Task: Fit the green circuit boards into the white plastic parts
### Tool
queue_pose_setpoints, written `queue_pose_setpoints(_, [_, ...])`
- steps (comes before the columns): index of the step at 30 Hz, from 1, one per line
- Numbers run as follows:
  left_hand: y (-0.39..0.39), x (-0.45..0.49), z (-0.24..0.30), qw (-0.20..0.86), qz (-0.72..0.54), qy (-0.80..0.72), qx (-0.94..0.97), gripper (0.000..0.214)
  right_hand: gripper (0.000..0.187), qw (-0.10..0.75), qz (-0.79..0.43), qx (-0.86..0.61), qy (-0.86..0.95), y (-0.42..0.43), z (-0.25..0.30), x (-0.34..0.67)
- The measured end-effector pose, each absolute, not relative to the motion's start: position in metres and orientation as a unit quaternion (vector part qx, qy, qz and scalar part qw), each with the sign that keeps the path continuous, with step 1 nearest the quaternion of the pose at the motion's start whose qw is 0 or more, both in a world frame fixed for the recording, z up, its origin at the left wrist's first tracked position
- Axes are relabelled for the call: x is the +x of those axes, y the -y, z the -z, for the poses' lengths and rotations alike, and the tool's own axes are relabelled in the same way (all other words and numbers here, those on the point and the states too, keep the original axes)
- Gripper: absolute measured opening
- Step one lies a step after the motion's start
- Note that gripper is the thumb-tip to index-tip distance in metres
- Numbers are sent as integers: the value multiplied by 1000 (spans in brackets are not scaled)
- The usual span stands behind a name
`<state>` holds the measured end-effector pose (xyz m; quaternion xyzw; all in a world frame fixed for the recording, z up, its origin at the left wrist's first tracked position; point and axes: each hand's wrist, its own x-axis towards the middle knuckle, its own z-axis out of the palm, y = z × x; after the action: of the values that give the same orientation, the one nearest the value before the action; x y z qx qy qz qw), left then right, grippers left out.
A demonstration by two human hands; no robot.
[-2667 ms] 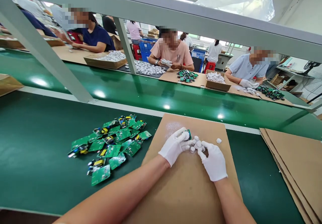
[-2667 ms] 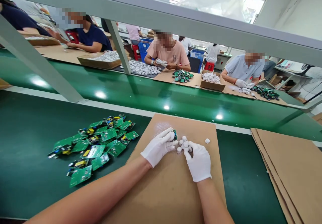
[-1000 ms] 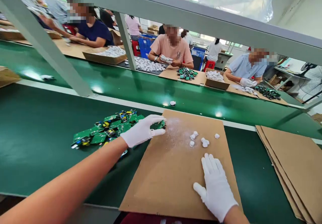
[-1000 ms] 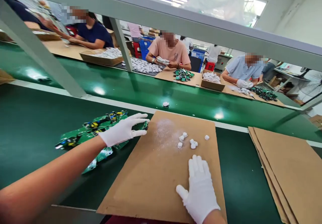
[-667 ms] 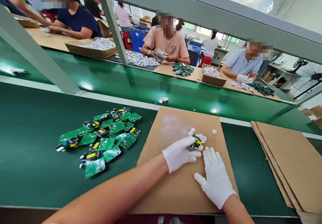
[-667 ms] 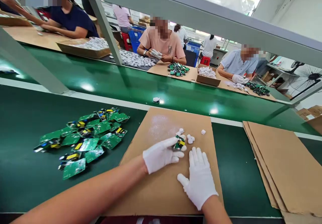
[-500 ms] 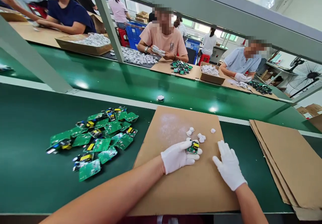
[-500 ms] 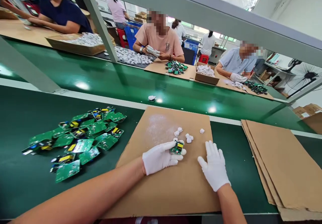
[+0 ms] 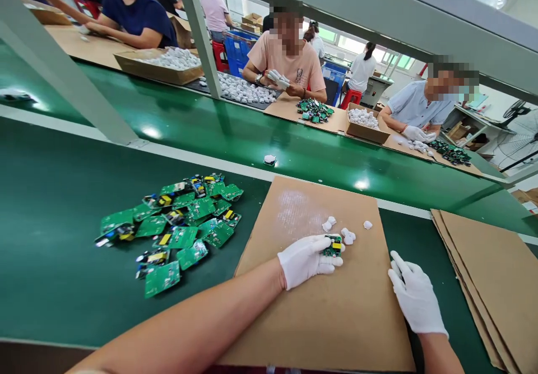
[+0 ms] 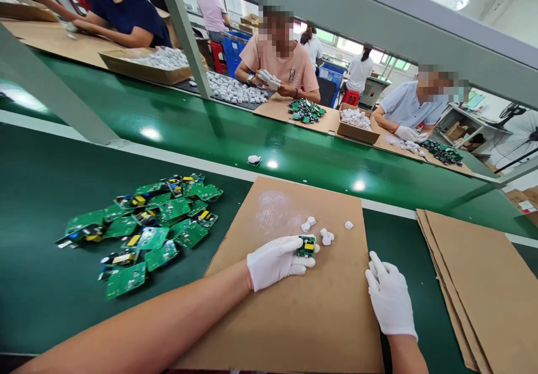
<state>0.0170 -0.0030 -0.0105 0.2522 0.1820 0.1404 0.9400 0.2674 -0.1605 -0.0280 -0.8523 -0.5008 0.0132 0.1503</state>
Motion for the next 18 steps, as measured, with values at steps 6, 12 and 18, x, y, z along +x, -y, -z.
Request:
queue_pose_setpoints(6, [1, 17, 6, 943, -139, -170, 249, 36, 47, 457, -185, -815, 306, 134, -17, 229])
queue_pose_setpoints(12, [-2, 18, 3, 934, -216, -168, 228, 45, 32, 518, -547, -550, 360, 93, -34, 160])
queue_pose_setpoints(18, [-7, 20, 4, 931, -275, -102, 220, 36, 24, 571, -545, -502, 353, 80, -3, 140])
